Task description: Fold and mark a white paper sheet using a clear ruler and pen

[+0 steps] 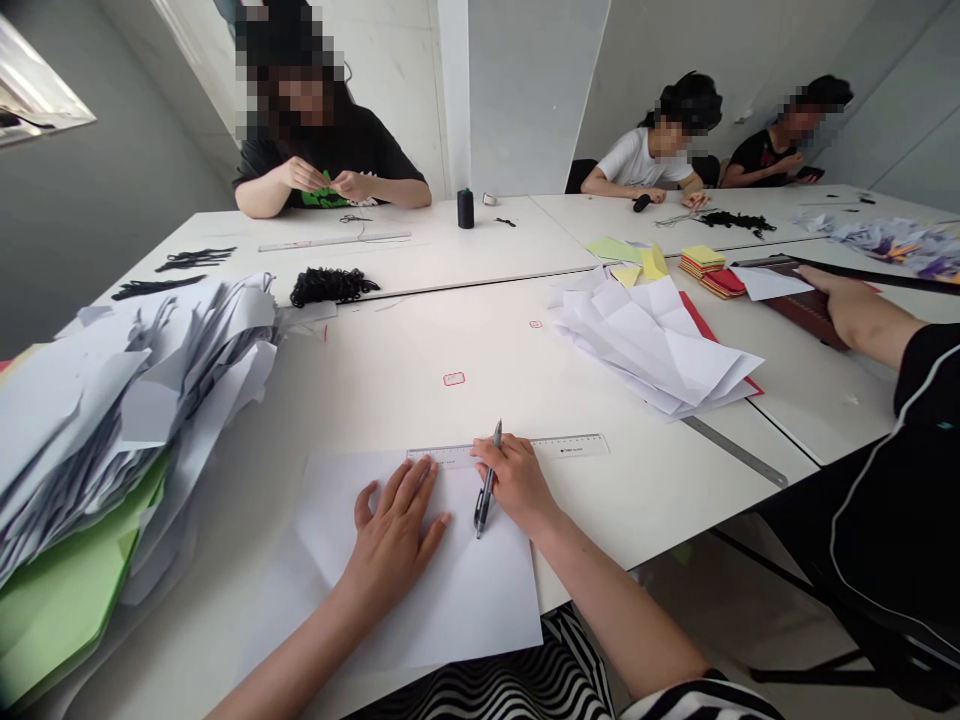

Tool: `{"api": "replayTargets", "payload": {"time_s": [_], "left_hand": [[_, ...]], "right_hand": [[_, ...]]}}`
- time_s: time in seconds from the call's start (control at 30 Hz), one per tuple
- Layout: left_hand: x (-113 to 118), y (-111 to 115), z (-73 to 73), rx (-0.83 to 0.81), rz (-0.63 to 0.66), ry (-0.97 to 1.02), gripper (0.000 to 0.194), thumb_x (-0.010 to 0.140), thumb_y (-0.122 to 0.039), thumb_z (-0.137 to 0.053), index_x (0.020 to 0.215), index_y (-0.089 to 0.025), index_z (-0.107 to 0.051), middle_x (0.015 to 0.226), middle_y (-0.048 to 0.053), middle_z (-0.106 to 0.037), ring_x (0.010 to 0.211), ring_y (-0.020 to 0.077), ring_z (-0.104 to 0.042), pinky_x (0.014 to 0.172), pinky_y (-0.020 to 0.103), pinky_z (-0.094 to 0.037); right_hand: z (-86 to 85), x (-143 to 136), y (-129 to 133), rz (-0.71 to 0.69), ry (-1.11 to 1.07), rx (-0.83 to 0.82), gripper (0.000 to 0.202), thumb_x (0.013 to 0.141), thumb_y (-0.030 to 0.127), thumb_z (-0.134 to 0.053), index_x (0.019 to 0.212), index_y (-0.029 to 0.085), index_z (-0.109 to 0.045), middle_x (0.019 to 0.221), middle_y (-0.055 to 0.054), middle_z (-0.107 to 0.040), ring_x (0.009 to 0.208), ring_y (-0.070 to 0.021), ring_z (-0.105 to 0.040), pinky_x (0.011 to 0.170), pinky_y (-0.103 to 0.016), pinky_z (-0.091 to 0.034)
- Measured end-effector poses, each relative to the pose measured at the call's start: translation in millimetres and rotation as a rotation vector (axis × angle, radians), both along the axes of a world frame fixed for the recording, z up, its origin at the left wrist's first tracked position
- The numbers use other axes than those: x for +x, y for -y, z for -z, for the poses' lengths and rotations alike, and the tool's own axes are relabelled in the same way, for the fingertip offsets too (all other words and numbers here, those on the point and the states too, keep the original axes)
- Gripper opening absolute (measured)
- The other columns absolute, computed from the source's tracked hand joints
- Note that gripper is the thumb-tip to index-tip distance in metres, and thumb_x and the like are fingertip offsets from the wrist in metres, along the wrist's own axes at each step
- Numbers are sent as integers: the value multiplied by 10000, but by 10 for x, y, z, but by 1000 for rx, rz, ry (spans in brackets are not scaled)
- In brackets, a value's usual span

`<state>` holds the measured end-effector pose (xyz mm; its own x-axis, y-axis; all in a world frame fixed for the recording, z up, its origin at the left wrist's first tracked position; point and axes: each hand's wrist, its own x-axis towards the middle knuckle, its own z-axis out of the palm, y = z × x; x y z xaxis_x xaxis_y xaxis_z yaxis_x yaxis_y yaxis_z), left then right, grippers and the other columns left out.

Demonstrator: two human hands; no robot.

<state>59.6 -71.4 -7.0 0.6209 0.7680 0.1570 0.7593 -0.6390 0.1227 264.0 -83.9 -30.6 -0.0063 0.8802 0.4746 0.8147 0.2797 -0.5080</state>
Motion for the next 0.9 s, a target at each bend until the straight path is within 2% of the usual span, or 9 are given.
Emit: {"api": "replayTargets", "payload": {"time_s": [0.1, 0.2, 0.3, 0.37, 0.43, 0.53, 0.63, 0.73, 0.9], "left_hand": [[0, 0, 2, 8, -1, -5, 520, 890, -387, -338, 1373, -201, -291, 1418, 65, -326, 1291, 277, -275, 1015, 534, -138], [0, 3, 0, 17, 1, -11, 514, 891, -378, -336, 1371, -197, -296, 1422, 61, -319, 1289, 274, -277, 1013, 534, -144], [-1, 10, 4, 26, 0, -9, 516, 888, -371, -342, 1371, -196, -294, 1418, 62, -326, 1285, 275, -283, 1010, 534, -150], [-2, 14, 11, 31, -2, -6, 520, 886, -373, -344, 1371, -194, -292, 1419, 62, -325, 1287, 277, -279, 1009, 536, -151], [-4, 18, 19, 32, -3, -5, 519, 888, -373, -340, 1371, -190, -291, 1422, 61, -318, 1291, 278, -270, 1007, 539, -148], [-10, 28, 28, 32, -5, -5, 515, 892, -362, -330, 1372, -181, -286, 1429, 59, -304, 1298, 274, -252, 1006, 541, -141], [-18, 40, 36, 34, -7, -1, 511, 890, -346, -334, 1371, -180, -286, 1432, 58, -299, 1303, 274, -240, 1007, 539, -141], [-24, 48, 41, 36, -9, 8, 508, 884, -340, -344, 1365, -184, -299, 1426, 59, -312, 1299, 275, -247, 1004, 535, -152], [-21, 54, 38, 11, -30, 35, 504, 874, -394, -343, 1340, -203, -347, 1403, 42, -356, 1284, 271, -274, 999, 527, -178]], "right_hand": [[-1, -2, -1, -6, -12, -9, 234, 815, 125, -517, 1010, 245, -567, 1045, -30, -641, 951, -187, -582, 840, -382, -443], [-82, 4, 17, -10, -73, -45, 213, 827, 189, -530, 1028, 253, -563, 1028, -38, -646, 942, -200, -587, 849, -399, -444], [-285, 23, 21, -28, -245, -120, 228, 851, 304, -514, 1071, 254, -547, 1050, -47, -634, 980, -201, -579, 864, -387, -449], [-457, 28, -30, -87, -405, -193, 264, 883, 366, -446, 1106, 251, -529, 1041, -46, -637, 973, -184, -588, 839, -350, -467], [-612, 7, -150, -184, -516, -285, 315, 902, 420, -377, 1104, 242, -542, 956, -38, -660, 878, -164, -617, 771, -312, -486], [-739, -102, -439, -324, -559, -409, 394, 892, 484, -345, 960, 219, -628, 931, -37, -657, 770, -139, -618, 678, -266, -481], [-710, -285, -756, -406, -561, -501, 371, 844, 501, -434, 831, 191, -639, 824, -33, -651, 649, -115, -586, 575, -236, -459], [-570, -465, -969, -439, -604, -540, 277, 761, 455, -572, 756, 178, -587, 675, 1, -602, 548, -99, -538, 521, -230, -443], [-327, -591, -1001, -435, -635, -439, 196, 721, 350, -611, 689, 197, -492, 627, 36, -546, 550, -98, -493, 523, -229, -398]]}}
